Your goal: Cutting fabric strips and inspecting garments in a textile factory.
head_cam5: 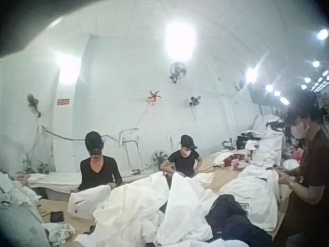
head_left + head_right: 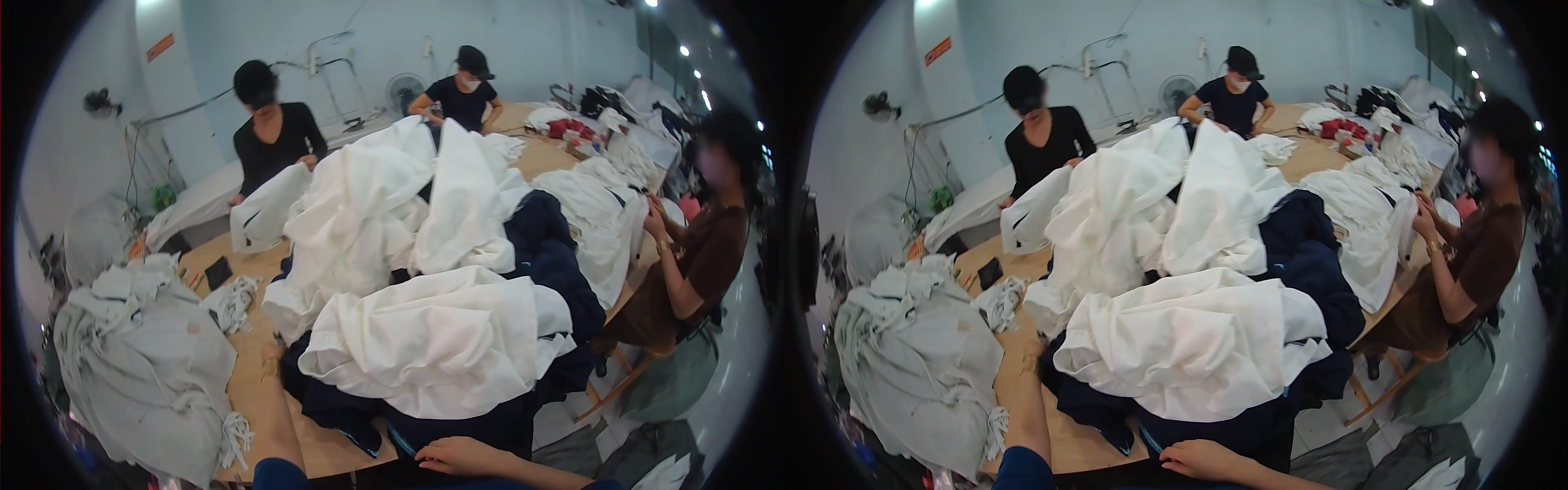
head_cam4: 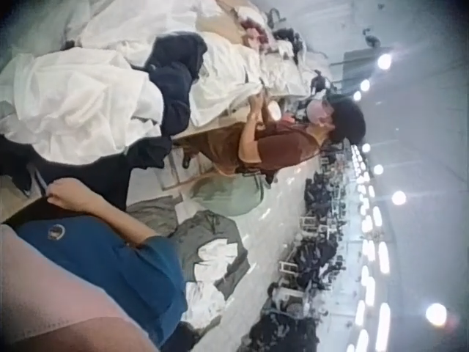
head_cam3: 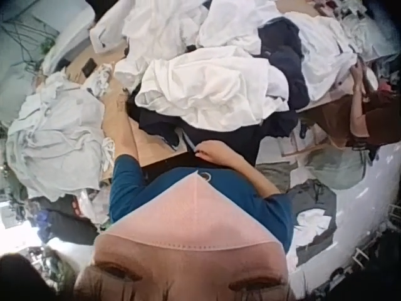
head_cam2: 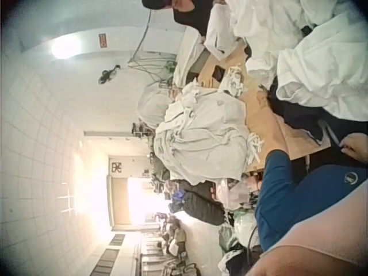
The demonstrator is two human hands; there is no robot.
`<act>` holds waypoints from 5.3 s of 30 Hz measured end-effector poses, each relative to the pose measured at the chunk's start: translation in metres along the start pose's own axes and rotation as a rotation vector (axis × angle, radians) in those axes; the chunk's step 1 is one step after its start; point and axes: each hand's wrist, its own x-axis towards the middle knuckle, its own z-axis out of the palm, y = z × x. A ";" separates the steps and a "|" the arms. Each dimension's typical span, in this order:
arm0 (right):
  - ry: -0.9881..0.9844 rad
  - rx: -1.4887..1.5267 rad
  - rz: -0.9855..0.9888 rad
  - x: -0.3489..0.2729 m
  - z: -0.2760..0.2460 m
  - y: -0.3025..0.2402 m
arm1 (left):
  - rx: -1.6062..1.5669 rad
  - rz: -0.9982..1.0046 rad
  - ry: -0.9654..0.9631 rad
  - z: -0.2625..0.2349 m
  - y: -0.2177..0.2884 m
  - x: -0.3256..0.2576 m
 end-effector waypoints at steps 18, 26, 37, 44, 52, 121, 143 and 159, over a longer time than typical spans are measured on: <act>0.572 0.593 0.068 -0.011 -0.057 -0.012 | -0.675 0.770 -0.531 -0.118 0.147 -0.373; 0.572 0.446 0.315 -0.048 -0.056 0.008 | -0.762 1.024 -0.705 -0.105 0.169 -0.406; 1.149 0.526 0.429 -0.119 -0.105 -0.001 | -0.945 0.553 -0.549 -0.110 0.127 -0.354; 1.170 0.616 0.438 -0.082 -0.100 -0.012 | -0.918 0.526 -1.005 -0.082 0.141 -0.402; 0.945 0.380 0.507 -0.031 -0.101 -0.036 | -1.882 -0.519 -1.676 -0.057 0.167 -0.415; 0.852 0.967 0.369 0.012 -0.033 -0.018 | -0.918 0.525 -0.748 -0.106 0.049 -0.384; 0.020 0.153 0.273 -0.011 -0.083 -0.045 | -1.287 0.345 -1.121 -0.074 0.005 -0.418; 0.795 -0.428 0.256 -0.015 -0.095 -0.034 | -1.102 0.669 -0.700 -0.094 0.118 -0.389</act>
